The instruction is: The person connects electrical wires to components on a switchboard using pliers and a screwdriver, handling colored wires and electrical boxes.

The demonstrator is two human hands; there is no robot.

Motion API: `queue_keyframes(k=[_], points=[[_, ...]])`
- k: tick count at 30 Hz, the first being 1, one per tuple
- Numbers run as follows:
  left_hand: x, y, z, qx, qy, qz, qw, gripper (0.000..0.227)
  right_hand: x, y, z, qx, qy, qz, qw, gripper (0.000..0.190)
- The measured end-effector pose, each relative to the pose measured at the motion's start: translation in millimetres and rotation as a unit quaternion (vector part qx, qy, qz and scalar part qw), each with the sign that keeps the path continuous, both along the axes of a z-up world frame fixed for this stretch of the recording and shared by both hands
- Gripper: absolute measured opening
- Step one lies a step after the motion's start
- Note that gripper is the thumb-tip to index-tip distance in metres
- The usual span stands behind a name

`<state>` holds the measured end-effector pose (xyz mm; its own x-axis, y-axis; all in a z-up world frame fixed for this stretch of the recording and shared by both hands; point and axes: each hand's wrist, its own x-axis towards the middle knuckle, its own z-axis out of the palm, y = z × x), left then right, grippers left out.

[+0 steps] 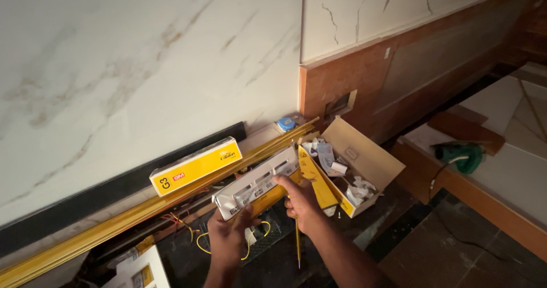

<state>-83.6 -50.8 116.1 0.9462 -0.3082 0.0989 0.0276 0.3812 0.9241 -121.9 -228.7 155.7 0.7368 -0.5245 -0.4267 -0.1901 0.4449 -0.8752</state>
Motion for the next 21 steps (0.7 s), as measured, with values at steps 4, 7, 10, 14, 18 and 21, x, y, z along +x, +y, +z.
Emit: queue_keyframes(k=[4, 7, 10, 14, 18, 21], points=[[-1, 3, 2, 0.03, 0.011, -0.007, 0.999, 0.023, -1, -2, 4, 0.011, -0.002, 0.005, 1.0, 0.047], [-2, 1, 5, 0.014, 0.007, -0.001, 1.0, 0.024, 1, 4, 20, -0.01, 0.034, -0.009, 0.999, 0.049], [-1, 1, 7, 0.024, 0.004, 0.004, 1.0, 0.024, 1, 8, 26, -0.024, 0.046, -0.011, 0.999, 0.048], [0, 6, 6, 0.032, 0.002, -0.001, 1.0, 0.025, 0, 3, 11, -0.023, 0.018, 0.022, 0.999, 0.041], [-1, 4, 4, 0.025, 0.01, 0.0, 1.0, 0.026, -1, -1, 5, 0.001, 0.013, 0.025, 1.0, 0.037], [-3, 7, 4, 0.028, 0.0, -0.008, 1.0, 0.026, 0, 4, 9, -0.005, 0.034, 0.003, 0.999, 0.037]])
